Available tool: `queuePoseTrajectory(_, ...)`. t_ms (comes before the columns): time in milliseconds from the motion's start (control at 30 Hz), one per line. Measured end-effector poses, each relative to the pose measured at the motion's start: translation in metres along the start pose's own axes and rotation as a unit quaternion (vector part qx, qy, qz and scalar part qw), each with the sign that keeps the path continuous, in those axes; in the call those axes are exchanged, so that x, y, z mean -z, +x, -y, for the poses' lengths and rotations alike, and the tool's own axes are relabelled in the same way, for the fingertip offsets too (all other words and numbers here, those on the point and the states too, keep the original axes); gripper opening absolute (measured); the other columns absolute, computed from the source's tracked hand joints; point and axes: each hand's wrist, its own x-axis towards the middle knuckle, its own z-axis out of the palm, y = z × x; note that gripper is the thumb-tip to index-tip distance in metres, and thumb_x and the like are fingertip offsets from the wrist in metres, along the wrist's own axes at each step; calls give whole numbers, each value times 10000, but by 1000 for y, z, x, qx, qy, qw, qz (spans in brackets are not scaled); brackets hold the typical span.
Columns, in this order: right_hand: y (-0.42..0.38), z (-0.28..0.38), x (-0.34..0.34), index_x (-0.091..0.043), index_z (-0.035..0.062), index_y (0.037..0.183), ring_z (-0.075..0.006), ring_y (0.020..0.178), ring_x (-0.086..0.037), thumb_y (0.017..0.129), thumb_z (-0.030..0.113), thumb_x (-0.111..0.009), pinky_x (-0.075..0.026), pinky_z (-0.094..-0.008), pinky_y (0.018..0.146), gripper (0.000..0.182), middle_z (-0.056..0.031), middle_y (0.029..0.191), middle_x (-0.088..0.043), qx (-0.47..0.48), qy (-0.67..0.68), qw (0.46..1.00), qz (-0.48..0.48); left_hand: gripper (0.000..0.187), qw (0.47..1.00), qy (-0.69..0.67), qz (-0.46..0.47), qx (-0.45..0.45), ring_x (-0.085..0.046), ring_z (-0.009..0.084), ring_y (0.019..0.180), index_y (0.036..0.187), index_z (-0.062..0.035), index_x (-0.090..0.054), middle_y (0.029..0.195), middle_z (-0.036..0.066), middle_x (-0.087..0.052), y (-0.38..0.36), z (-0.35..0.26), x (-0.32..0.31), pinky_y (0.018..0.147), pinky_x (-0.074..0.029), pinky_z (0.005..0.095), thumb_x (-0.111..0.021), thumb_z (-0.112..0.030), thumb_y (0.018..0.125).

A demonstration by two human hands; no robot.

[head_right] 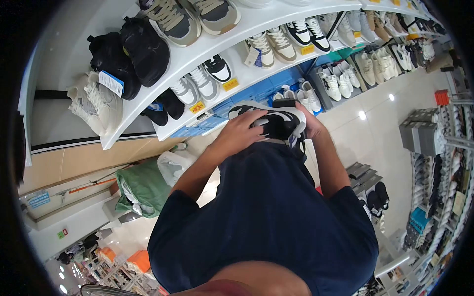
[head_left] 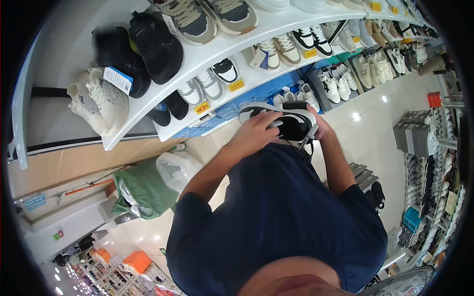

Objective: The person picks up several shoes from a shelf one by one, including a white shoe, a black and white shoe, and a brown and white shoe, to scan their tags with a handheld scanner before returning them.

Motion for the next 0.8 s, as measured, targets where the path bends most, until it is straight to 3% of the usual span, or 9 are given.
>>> queuePoseTrajectory(167, 6, 9, 34, -643, 107, 1258, -152, 812, -703, 997, 671, -407, -590, -303, 696, 665, -71, 1058, -725, -21, 74, 997, 11, 263, 977, -103, -93, 165, -641, 312, 1073, 851, -38, -607, 1328, 132, -575, 14, 17, -31, 870, -539, 380, -823, -174, 787)
queuePoseTrajectory(233, 7, 14, 42, -575, 79, 1283, -159, 533, -621, 994, 674, -401, -504, -279, 424, 684, -124, 939, -705, -17, -33, 996, -81, 270, 929, -172, -178, 274, -650, 258, 971, 840, -13, -587, 1243, 135, -605, 17, 26, -49, 775, -541, 347, -826, -134, 811)
queuePoseTrajectory(333, 6, 21, 49, -527, 73, 1373, -128, 506, -587, 1002, 626, -452, -492, -248, 439, 670, -123, 958, -693, -5, -39, 997, -68, 279, 892, -162, -288, 309, -658, 286, 858, 828, 4, -583, 1138, 165, -610, 24, 41, -79, 723, -537, 343, -809, -159, 825)
queuePoseTrajectory(400, 8, 20, 62, -534, 70, 1366, -126, 505, -586, 1002, 608, -472, -488, -244, 442, 653, -115, 946, -687, 3, -45, 997, -68, 270, 895, -102, -294, 319, -653, 267, 821, 809, 15, -579, 1060, 163, -607, 32, 44, -92, 675, -531, 330, -783, -157, 852)
queuePoseTrajectory(567, 2, 27, 84, -553, 53, 1343, -113, 507, -585, 994, 525, -564, -468, -233, 447, 588, -89, 898, -665, 30, -49, 996, -64, 294, 791, -219, -297, 488, -608, 327, 818, 786, 22, -579, 925, 168, -576, 68, 20, -89, 686, -505, 401, -746, -195, 893)
queuePoseTrajectory(667, -3, 31, 101, -592, 26, 1259, -117, 525, -565, 919, 344, -736, -471, -266, 475, 488, -62, 895, -624, 88, -91, 991, -33, 323, 858, -67, -311, 403, -578, 360, 765, 766, 20, -573, 869, 175, -571, 63, 35, -111, 697, -471, 419, -727, -223, 913)
queuePoseTrajectory(733, -15, 45, 94, -620, -5, 1211, -99, 650, -602, 832, 176, -819, -503, -262, 575, 464, -69, 941, -657, 106, -322, 940, -31, 331, 864, -38, -316, 391, -565, 363, 746, 758, 18, -571, 836, 173, -564, 66, 37, -116, 694, -458, 419, -714, -230, 924)
queuePoseTrajectory(767, -27, 52, 80, -635, -27, 1192, -117, 838, -630, 771, 114, -855, -530, -285, 742, 495, -87, 1019, -690, 152, -304, 940, -34, 340, 869, -12, -319, 378, -553, 367, 727, 749, 15, -570, 802, 172, -557, 67, 37, -118, 691, -445, 418, -701, -238, 935)
queuePoseTrajectory(800, -26, 53, 81, -635, -27, 1192, -117, 838, -630, 771, 114, -855, -530, -285, 742, 495, -87, 1019, -690, 152, -303, 940, -33, 340, 869, -10, -318, 378, -553, 367, 727, 749, 15, -570, 802, 172, -557, 68, 38, -120, 691, -445, 418, -701, -238, 935)
